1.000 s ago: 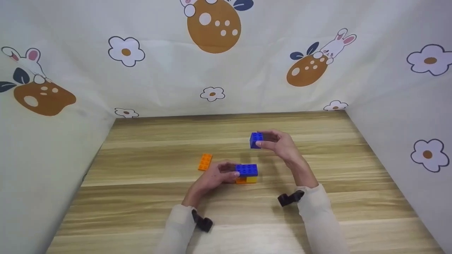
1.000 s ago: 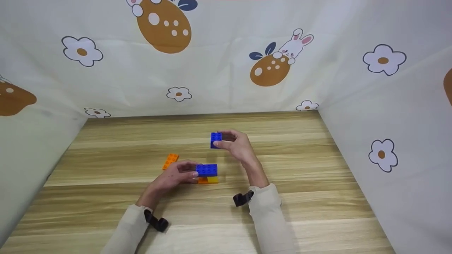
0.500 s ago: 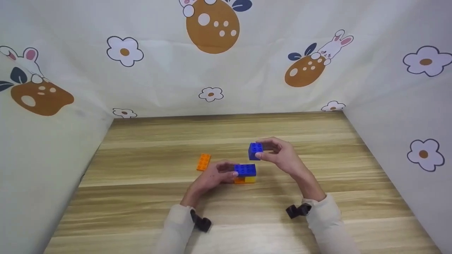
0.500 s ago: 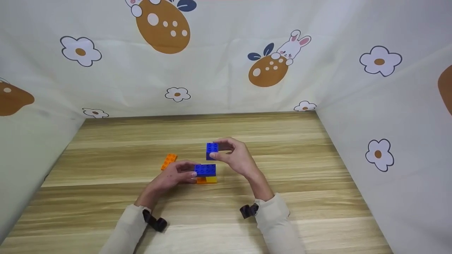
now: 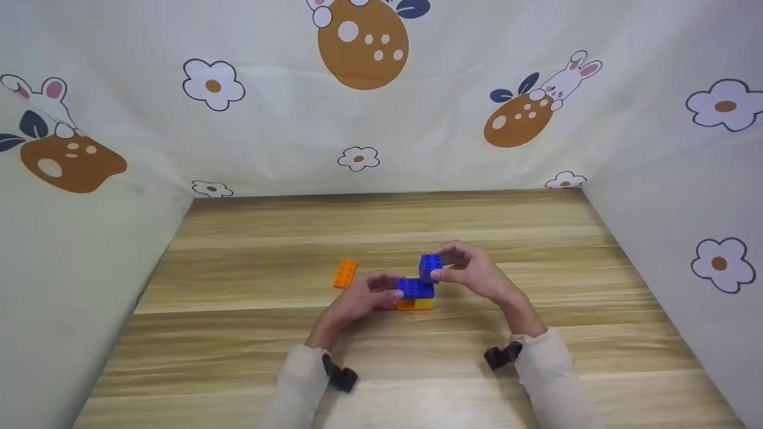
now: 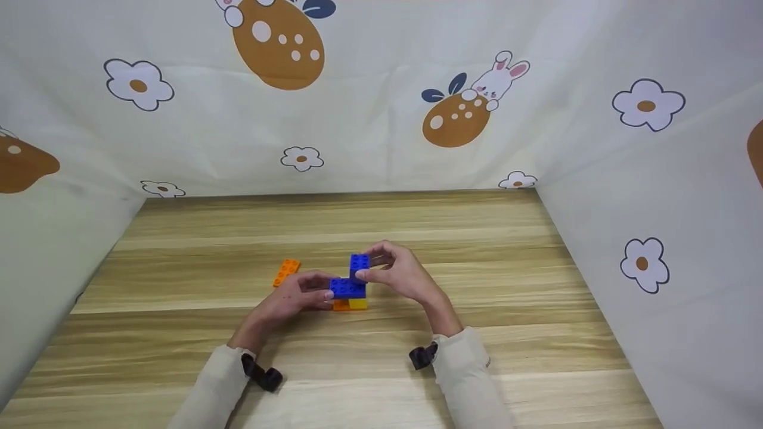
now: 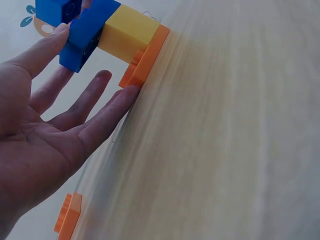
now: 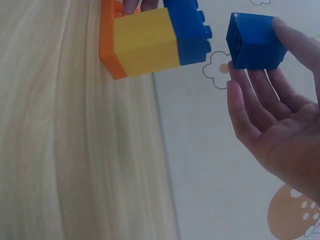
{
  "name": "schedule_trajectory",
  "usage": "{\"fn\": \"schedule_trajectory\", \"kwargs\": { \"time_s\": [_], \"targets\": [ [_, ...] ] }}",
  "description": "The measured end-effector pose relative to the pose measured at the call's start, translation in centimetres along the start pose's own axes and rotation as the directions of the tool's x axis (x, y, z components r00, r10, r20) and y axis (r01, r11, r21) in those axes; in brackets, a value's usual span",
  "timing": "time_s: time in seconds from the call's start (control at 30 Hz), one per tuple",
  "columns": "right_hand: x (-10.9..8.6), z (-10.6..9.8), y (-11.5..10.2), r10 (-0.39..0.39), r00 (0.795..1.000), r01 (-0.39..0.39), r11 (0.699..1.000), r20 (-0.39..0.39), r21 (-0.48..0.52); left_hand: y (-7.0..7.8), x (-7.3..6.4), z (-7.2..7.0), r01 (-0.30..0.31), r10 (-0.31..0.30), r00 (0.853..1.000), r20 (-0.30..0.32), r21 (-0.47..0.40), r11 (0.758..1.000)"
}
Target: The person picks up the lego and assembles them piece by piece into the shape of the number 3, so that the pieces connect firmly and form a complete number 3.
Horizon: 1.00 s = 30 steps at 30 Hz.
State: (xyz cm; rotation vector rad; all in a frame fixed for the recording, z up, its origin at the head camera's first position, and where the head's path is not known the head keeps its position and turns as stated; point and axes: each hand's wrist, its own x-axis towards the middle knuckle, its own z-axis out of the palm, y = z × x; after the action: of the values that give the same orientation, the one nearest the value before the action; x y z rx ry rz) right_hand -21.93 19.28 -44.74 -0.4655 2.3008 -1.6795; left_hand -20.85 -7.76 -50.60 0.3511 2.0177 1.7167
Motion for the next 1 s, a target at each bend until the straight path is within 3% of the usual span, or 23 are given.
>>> {"fn": "schedule_trajectory", "kwargs": {
  "time_s": [0.5, 0.73, 1.0],
  "targets": [
    [0.2, 0.0, 1.0, 0.03, 0.998, -0.029, 0.999, 0.057, -0.027, 0.1, 0.0, 0.1, 0.007, -0.007, 1.0, 0.008, -0.046, 0.999],
    [0.1, 0.0, 1.0, -0.006, 0.996, 0.006, 1.0, 0.089, 0.002, -0.1, 0.2, 0.2, -0.03, 0.031, 1.0, 0.007, -0.054, 0.998],
    [0.2, 0.2, 1.2, -0.029, 0.996, 0.029, 1.0, 0.089, -0.001, 0.2, 0.0, 0.2, -0.026, 0.026, 1.0, -0.003, -0.021, 0.999]
  ]
}}
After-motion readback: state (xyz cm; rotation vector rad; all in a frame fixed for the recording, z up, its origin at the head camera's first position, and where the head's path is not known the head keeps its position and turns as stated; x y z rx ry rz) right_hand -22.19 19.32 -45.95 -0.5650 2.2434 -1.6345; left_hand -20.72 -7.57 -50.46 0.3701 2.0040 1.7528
